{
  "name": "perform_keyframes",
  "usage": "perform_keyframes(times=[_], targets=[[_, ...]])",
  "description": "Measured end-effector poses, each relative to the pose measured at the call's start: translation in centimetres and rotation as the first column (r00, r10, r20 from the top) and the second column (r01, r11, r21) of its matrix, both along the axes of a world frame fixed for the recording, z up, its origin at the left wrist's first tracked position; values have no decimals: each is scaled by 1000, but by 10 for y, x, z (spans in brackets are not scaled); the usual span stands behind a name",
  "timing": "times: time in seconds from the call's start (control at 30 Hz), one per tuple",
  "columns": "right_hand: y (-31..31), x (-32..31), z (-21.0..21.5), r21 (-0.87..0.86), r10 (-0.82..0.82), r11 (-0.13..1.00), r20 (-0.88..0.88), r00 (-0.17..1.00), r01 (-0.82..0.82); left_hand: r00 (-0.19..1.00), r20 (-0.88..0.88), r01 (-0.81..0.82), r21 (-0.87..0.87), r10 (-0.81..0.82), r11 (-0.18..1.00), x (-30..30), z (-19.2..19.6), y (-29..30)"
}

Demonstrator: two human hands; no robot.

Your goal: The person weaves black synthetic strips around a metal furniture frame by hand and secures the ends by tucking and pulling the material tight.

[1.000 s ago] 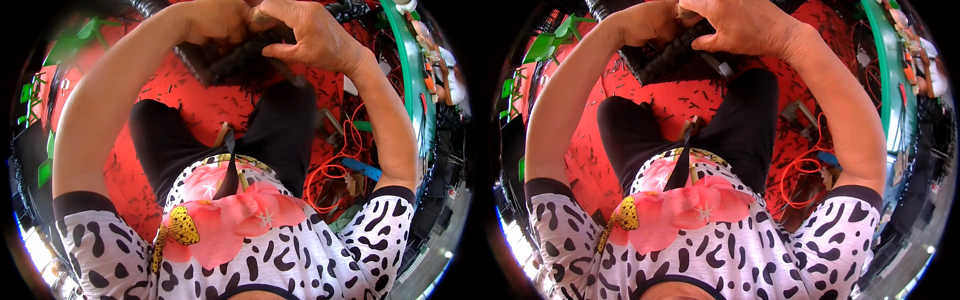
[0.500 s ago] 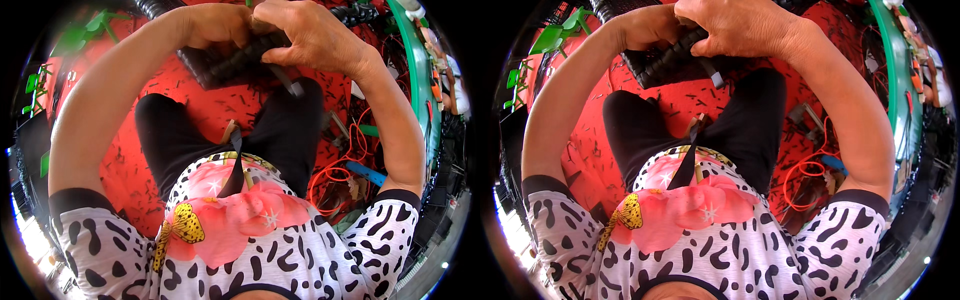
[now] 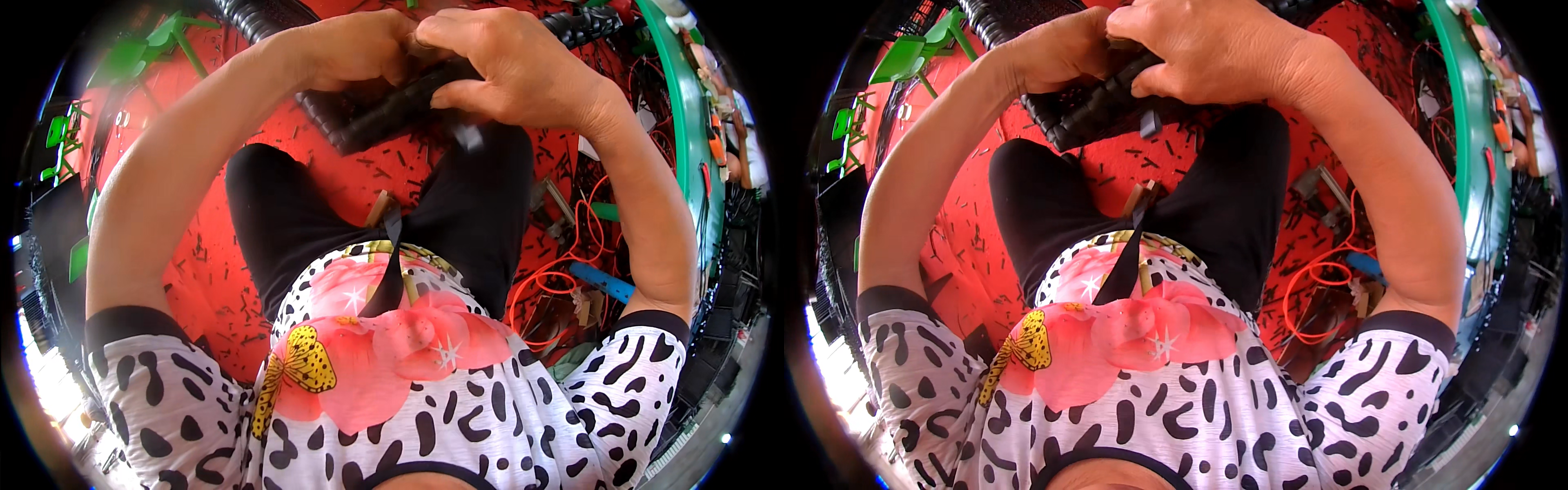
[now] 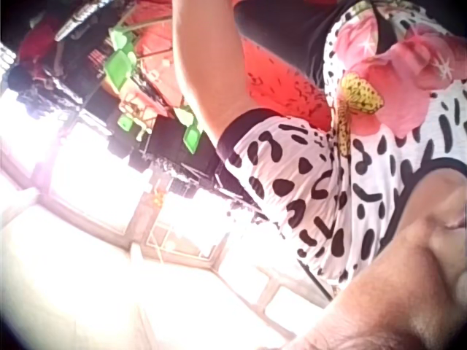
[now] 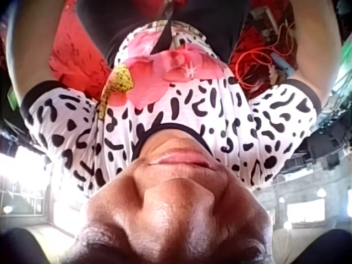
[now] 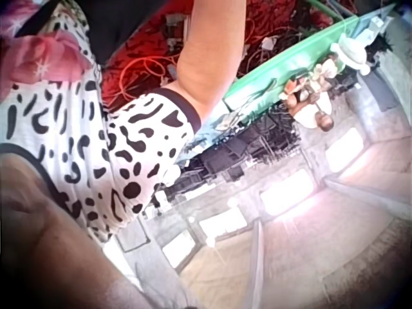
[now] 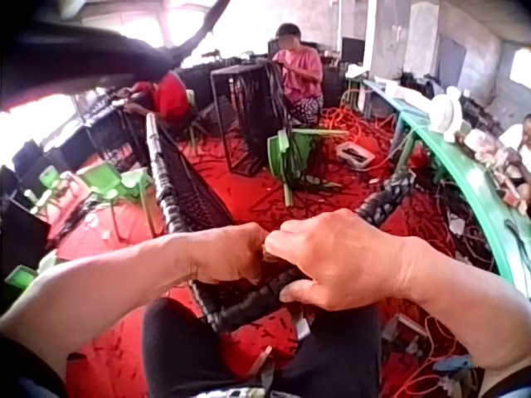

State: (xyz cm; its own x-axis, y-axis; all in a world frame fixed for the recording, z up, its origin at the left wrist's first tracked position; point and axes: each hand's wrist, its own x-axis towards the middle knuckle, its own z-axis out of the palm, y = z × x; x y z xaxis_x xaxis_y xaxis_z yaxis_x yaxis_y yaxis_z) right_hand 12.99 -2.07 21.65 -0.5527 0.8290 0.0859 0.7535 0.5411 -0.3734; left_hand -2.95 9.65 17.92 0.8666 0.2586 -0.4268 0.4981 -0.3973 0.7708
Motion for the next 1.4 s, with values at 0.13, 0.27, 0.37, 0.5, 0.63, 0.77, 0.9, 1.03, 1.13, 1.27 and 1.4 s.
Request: perform_keyframes(times=[0.13, 0.27, 0.37, 0.5, 0.63, 0.77, 0.9, 1.03, 1.13, 1.27, 1.4], targets=[[12, 9, -12, -144, -24, 990, -109, 994, 8, 992, -78, -111, -146, 100, 983, -1, -11, 3], [11, 4, -12, -146, -74, 987, -74, 995, 63, 999, -50, 13, 141, -6, 990, -3, -4, -1], [10, 4, -13, -133, -108, 986, -63, 992, 99, 999, -34, 22, 55, -20, 998, 0, -27, 8], [9, 5, -12, -151, -95, 985, -38, 995, 89, 997, 78, 14, -160, -2, 987, 2, -37, 10], [-4, -3, 0, -25, -62, 998, 2, 998, 62, 999, -31, -19, -392, 7, 920, -1, -33, 14], [2, 1, -21, 52, -87, 995, 46, 995, 84, 988, 10, -98, -727, 153, 679, -5, -27, 6], [2, 0, -24, 92, -48, 995, 29, 998, 45, 990, 144, 86, -578, -3, 812, -7, -27, 3], [4, 5, -23, 68, -33, 997, 3, 999, 33, 990, 140, 70, -321, -26, 945, -7, -17, -5], [2, 3, -12, 35, 31, 999, -83, 996, -29, 986, 166, 59, -325, -4, 944, -9, -13, -8], [9, 6, -15, -52, 1, 999, -103, 995, -6, 995, 76, -67, -57, 71, 996, -5, 7, -28], [9, 12, -19, 9, -34, 999, -5, 999, 34, 957, 56, -287, 302, 284, 909, -9, 13, -54]])
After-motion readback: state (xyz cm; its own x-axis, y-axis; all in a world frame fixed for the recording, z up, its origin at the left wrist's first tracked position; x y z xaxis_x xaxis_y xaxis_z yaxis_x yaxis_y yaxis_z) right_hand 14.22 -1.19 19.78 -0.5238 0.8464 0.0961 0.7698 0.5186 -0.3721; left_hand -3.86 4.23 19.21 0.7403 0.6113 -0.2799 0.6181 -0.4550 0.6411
